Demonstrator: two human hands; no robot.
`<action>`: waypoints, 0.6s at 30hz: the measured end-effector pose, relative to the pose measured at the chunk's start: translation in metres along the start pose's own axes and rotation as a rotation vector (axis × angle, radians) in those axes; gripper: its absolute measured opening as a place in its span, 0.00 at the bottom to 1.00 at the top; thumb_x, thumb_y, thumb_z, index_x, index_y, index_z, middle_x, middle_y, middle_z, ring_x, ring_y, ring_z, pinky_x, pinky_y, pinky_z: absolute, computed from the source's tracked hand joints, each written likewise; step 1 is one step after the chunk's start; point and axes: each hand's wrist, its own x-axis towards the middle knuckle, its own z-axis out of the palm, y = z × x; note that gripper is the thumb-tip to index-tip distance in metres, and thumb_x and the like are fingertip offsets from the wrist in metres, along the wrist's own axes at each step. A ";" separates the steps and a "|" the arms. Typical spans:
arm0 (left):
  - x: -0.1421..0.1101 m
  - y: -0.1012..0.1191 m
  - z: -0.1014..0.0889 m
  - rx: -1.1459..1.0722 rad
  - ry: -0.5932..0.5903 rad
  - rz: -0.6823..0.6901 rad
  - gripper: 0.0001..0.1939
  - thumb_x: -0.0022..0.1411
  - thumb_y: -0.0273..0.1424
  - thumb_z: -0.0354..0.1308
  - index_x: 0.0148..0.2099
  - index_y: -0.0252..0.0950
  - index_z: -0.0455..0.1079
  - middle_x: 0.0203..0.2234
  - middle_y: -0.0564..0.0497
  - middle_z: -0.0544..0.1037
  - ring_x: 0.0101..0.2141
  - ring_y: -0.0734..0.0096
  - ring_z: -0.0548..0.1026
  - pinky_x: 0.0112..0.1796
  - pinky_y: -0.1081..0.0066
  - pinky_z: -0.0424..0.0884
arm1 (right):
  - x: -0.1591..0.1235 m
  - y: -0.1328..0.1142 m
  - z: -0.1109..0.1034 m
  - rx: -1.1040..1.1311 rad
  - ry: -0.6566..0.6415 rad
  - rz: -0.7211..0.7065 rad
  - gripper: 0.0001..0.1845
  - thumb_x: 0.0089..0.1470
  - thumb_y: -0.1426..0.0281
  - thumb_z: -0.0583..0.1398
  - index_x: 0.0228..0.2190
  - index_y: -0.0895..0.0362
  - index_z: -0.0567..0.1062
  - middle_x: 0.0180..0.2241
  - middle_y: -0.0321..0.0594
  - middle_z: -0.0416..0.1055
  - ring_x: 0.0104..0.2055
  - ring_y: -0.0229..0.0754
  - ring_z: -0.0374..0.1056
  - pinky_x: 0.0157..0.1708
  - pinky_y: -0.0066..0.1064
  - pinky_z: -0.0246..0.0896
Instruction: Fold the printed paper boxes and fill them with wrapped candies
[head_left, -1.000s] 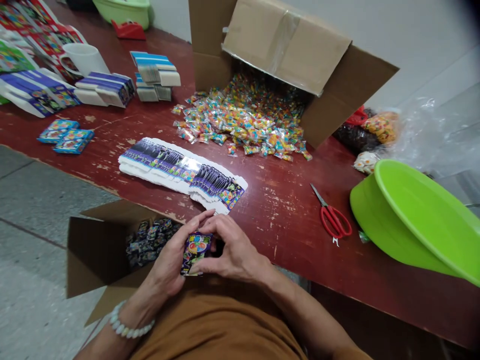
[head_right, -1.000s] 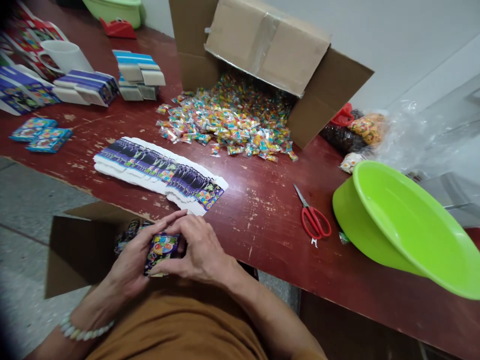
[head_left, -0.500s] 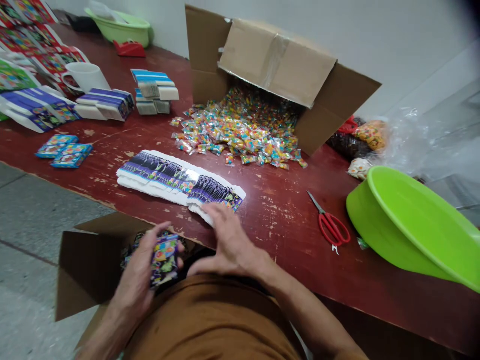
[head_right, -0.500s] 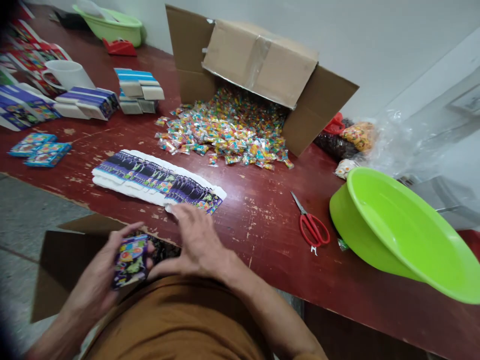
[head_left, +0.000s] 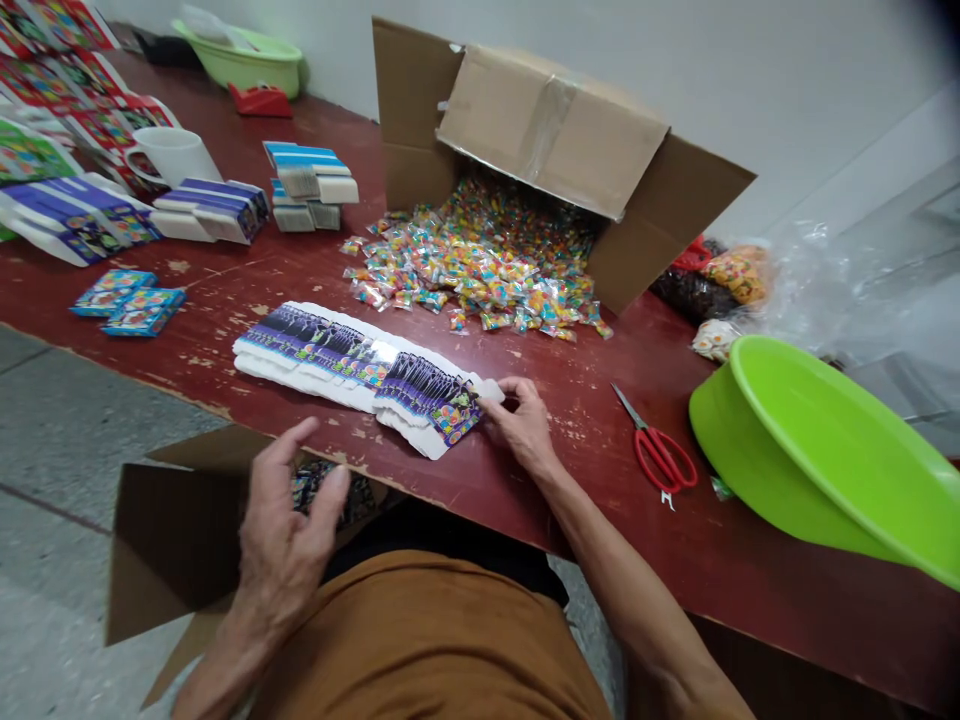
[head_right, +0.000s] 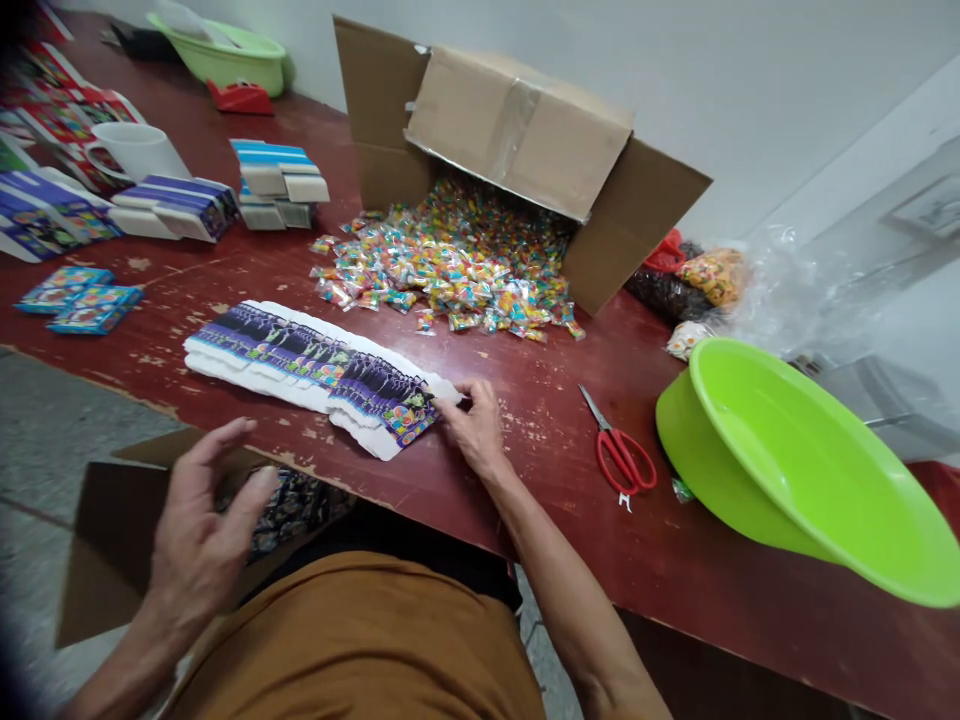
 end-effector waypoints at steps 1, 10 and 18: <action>-0.003 0.003 0.009 0.089 0.038 0.103 0.32 0.52 0.34 0.72 0.58 0.47 0.69 0.64 0.52 0.67 0.67 0.52 0.55 0.68 0.62 0.46 | -0.003 -0.004 -0.005 0.066 -0.034 0.027 0.23 0.48 0.49 0.64 0.32 0.56 0.72 0.37 0.43 0.72 0.41 0.46 0.67 0.43 0.39 0.64; -0.019 0.016 0.065 -0.307 -0.833 -0.547 0.30 0.53 0.48 0.68 0.51 0.33 0.76 0.38 0.38 0.84 0.36 0.54 0.83 0.37 0.64 0.76 | -0.051 -0.059 -0.016 0.581 -0.550 0.167 0.16 0.51 0.58 0.68 0.35 0.55 0.74 0.29 0.33 0.71 0.27 0.34 0.64 0.30 0.27 0.62; -0.021 0.009 0.068 -0.309 -0.715 -0.405 0.19 0.51 0.42 0.73 0.37 0.33 0.77 0.25 0.47 0.81 0.24 0.67 0.80 0.27 0.74 0.74 | -0.061 -0.063 0.000 0.709 -0.641 0.229 0.20 0.56 0.59 0.66 0.47 0.52 0.72 0.31 0.32 0.68 0.21 0.29 0.59 0.20 0.23 0.57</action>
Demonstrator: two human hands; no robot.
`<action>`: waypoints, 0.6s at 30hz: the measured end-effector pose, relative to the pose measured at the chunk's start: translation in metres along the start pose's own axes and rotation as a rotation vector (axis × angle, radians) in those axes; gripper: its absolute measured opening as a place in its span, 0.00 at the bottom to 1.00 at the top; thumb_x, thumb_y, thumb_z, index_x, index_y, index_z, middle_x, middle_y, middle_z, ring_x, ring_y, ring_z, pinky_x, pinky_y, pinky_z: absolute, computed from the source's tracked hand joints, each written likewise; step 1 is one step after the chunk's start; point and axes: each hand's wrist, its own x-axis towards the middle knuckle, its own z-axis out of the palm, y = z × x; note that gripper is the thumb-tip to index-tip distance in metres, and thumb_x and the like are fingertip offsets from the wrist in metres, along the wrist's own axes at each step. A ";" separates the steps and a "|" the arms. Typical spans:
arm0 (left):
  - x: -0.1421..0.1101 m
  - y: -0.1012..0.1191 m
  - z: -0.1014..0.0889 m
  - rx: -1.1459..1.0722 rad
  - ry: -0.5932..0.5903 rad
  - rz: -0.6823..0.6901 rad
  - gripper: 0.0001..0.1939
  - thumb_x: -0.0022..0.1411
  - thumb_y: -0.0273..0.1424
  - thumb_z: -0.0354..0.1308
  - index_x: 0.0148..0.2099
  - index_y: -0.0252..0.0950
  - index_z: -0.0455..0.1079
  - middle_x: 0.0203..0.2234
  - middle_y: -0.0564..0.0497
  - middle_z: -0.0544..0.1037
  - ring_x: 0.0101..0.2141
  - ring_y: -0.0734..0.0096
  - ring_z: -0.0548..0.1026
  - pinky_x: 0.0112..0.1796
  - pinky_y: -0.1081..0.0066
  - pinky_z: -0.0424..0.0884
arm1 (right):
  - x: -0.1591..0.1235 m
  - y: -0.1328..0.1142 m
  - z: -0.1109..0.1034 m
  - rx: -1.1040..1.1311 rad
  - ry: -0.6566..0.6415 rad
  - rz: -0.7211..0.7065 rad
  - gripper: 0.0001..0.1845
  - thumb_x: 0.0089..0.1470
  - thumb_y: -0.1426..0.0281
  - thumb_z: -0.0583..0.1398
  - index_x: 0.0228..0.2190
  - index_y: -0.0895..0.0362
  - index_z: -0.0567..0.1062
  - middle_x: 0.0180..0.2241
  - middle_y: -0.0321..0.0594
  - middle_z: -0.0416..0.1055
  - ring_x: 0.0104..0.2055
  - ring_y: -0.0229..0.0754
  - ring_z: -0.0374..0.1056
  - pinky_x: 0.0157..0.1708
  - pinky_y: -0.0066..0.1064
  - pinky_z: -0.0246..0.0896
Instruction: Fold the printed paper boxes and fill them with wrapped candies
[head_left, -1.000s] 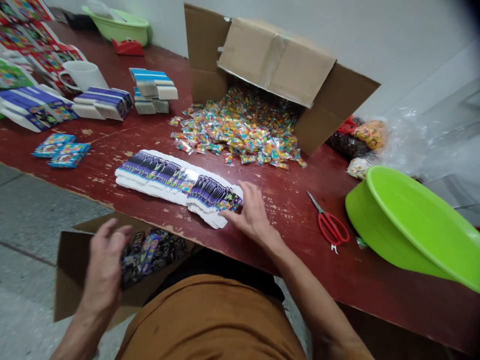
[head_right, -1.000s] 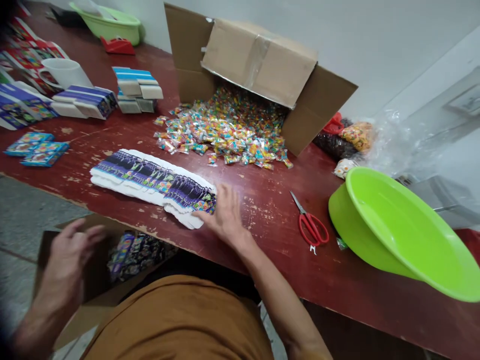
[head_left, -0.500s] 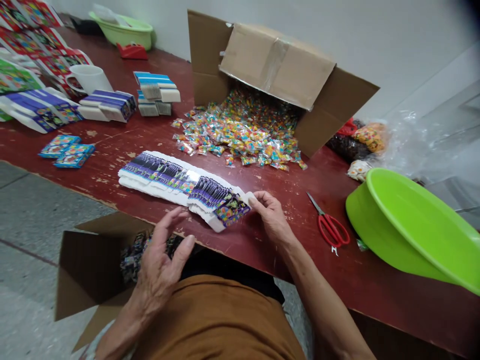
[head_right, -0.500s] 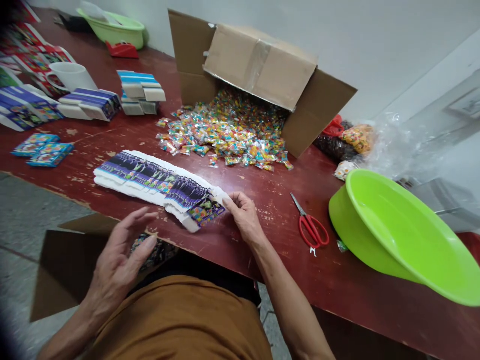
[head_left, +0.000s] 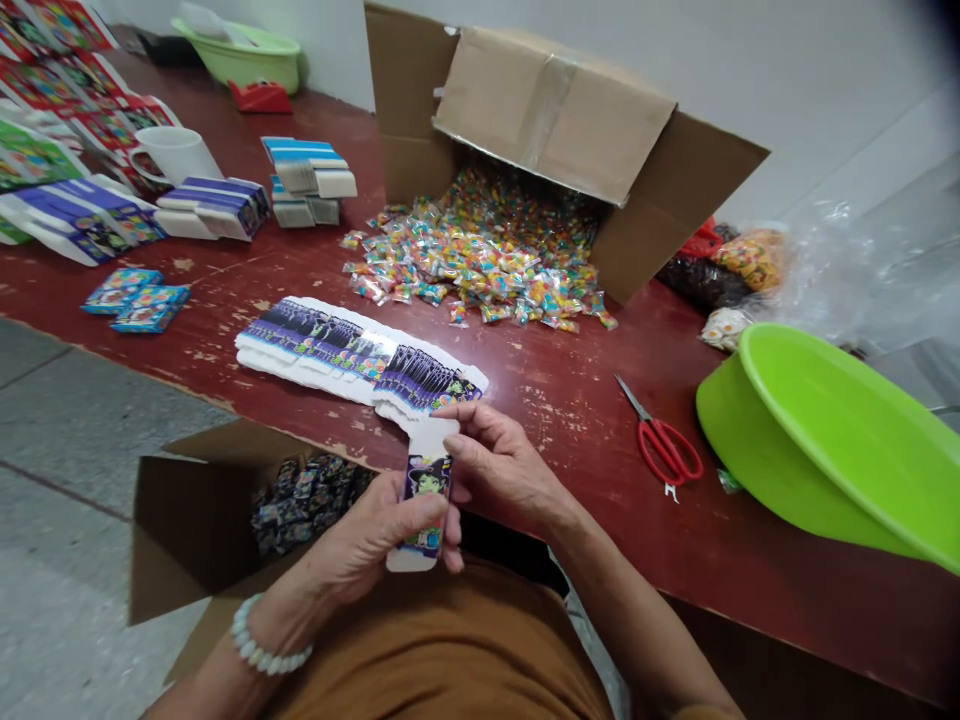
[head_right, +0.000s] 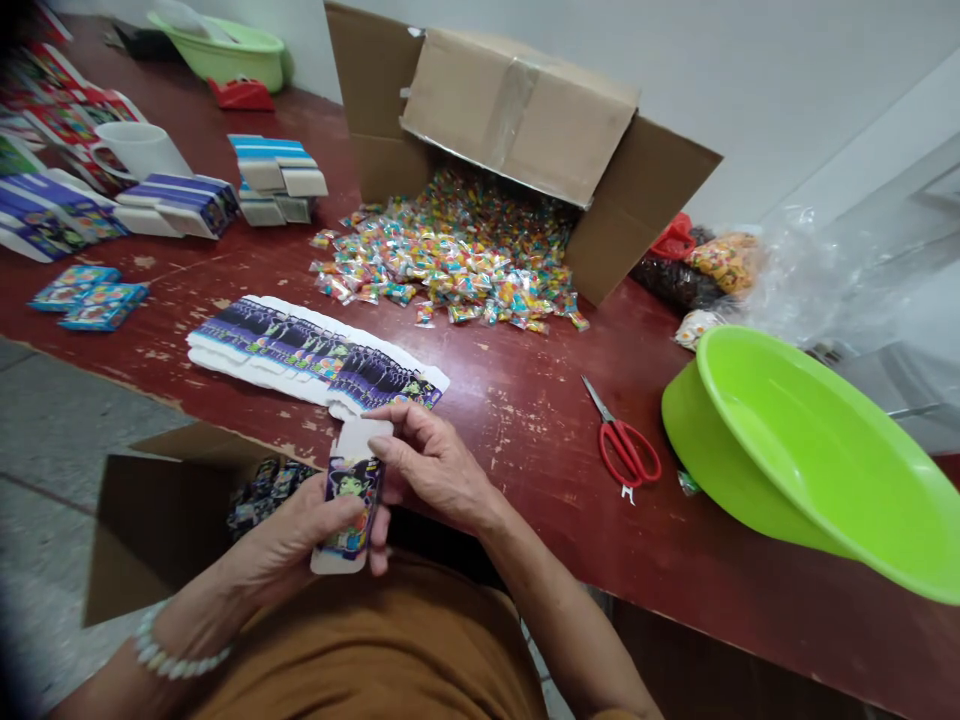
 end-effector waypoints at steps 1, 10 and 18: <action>0.000 0.000 0.000 0.007 0.036 0.007 0.18 0.51 0.42 0.73 0.36 0.33 0.76 0.24 0.47 0.81 0.23 0.68 0.80 0.26 0.74 0.74 | 0.000 0.002 0.000 0.022 0.012 -0.006 0.22 0.54 0.59 0.66 0.49 0.52 0.72 0.32 0.33 0.68 0.23 0.30 0.61 0.21 0.23 0.59; 0.007 -0.005 -0.004 0.110 0.311 0.140 0.15 0.54 0.39 0.71 0.36 0.33 0.76 0.24 0.50 0.82 0.25 0.68 0.79 0.28 0.73 0.75 | -0.001 0.018 0.012 -0.127 0.156 0.056 0.17 0.52 0.56 0.66 0.32 0.57 0.74 0.23 0.31 0.67 0.21 0.32 0.62 0.21 0.25 0.62; 0.003 -0.009 0.000 0.265 0.477 0.466 0.38 0.53 0.31 0.71 0.60 0.45 0.55 0.43 0.47 0.83 0.40 0.62 0.83 0.41 0.66 0.78 | 0.005 0.016 0.018 -0.138 0.394 -0.082 0.22 0.47 0.63 0.68 0.43 0.54 0.71 0.27 0.30 0.69 0.27 0.34 0.64 0.29 0.26 0.63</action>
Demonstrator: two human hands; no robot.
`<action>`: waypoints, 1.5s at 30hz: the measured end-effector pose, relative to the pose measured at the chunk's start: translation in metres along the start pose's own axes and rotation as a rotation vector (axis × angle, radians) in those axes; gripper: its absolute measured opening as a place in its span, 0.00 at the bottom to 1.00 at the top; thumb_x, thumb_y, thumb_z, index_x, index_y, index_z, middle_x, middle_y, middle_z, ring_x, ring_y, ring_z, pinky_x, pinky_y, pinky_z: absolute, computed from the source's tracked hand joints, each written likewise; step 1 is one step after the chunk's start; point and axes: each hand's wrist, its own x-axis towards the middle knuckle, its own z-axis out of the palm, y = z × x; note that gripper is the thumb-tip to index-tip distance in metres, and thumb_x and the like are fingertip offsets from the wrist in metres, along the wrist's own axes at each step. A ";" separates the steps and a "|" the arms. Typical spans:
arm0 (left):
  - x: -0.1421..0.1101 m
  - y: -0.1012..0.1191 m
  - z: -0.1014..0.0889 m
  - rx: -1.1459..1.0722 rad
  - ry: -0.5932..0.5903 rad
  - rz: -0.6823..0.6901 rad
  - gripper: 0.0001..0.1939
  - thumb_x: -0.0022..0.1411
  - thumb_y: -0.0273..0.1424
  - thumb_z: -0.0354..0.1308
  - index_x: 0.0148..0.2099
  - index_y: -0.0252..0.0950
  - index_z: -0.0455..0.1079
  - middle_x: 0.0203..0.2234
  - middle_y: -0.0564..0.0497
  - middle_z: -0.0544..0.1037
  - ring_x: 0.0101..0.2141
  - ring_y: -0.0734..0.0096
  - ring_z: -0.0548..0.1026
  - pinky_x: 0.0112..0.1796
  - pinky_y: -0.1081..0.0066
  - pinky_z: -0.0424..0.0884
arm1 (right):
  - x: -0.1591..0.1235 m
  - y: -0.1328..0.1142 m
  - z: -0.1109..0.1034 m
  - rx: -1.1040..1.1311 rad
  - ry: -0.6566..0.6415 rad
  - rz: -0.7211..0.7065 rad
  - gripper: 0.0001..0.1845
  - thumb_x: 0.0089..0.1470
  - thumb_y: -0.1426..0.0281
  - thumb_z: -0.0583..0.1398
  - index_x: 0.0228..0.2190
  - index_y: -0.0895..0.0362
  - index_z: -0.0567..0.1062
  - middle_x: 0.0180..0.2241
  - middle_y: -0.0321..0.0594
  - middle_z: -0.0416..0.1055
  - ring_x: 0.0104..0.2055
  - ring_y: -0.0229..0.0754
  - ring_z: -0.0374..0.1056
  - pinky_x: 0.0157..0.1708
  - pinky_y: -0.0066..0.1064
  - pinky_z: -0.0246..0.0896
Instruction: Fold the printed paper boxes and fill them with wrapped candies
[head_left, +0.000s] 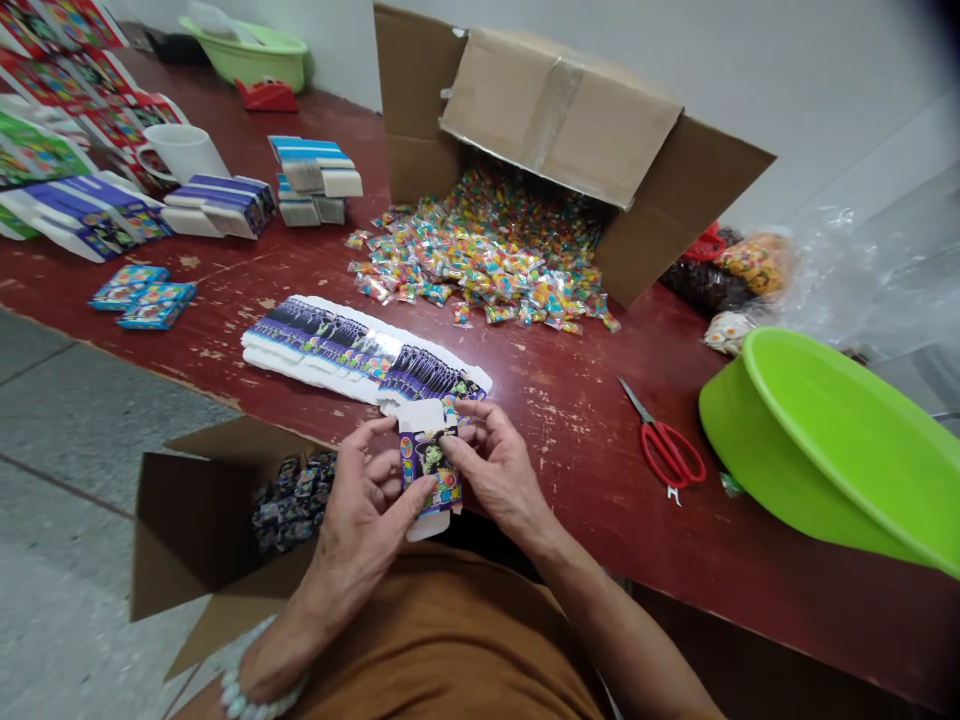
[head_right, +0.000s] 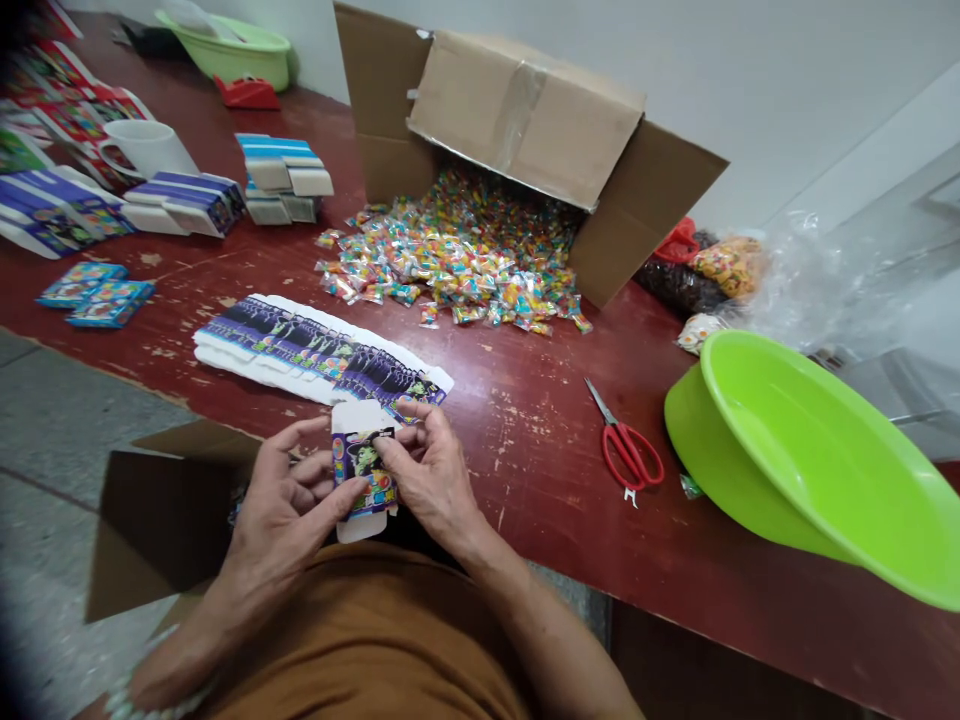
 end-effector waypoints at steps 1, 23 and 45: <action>-0.002 0.000 0.001 0.014 0.010 0.016 0.39 0.53 0.30 0.71 0.62 0.45 0.55 0.46 0.46 0.82 0.42 0.61 0.82 0.43 0.66 0.78 | -0.001 0.002 0.001 0.017 0.014 -0.009 0.26 0.46 0.65 0.69 0.46 0.53 0.69 0.27 0.29 0.68 0.28 0.34 0.65 0.29 0.25 0.63; 0.008 0.008 -0.007 -0.074 0.030 -0.124 0.30 0.52 0.39 0.73 0.54 0.44 0.65 0.32 0.56 0.81 0.31 0.71 0.79 0.33 0.75 0.74 | 0.009 0.007 -0.006 0.202 -0.207 0.107 0.19 0.37 0.60 0.75 0.25 0.58 0.76 0.25 0.34 0.76 0.25 0.34 0.67 0.27 0.26 0.64; 0.003 -0.003 -0.010 -0.129 -0.280 -0.346 0.36 0.64 0.58 0.49 0.59 0.36 0.68 0.25 0.49 0.78 0.16 0.73 0.72 0.20 0.74 0.66 | 0.010 -0.016 -0.001 0.106 -0.381 0.153 0.13 0.49 0.64 0.69 0.26 0.59 0.75 0.33 0.41 0.79 0.16 0.32 0.67 0.16 0.26 0.62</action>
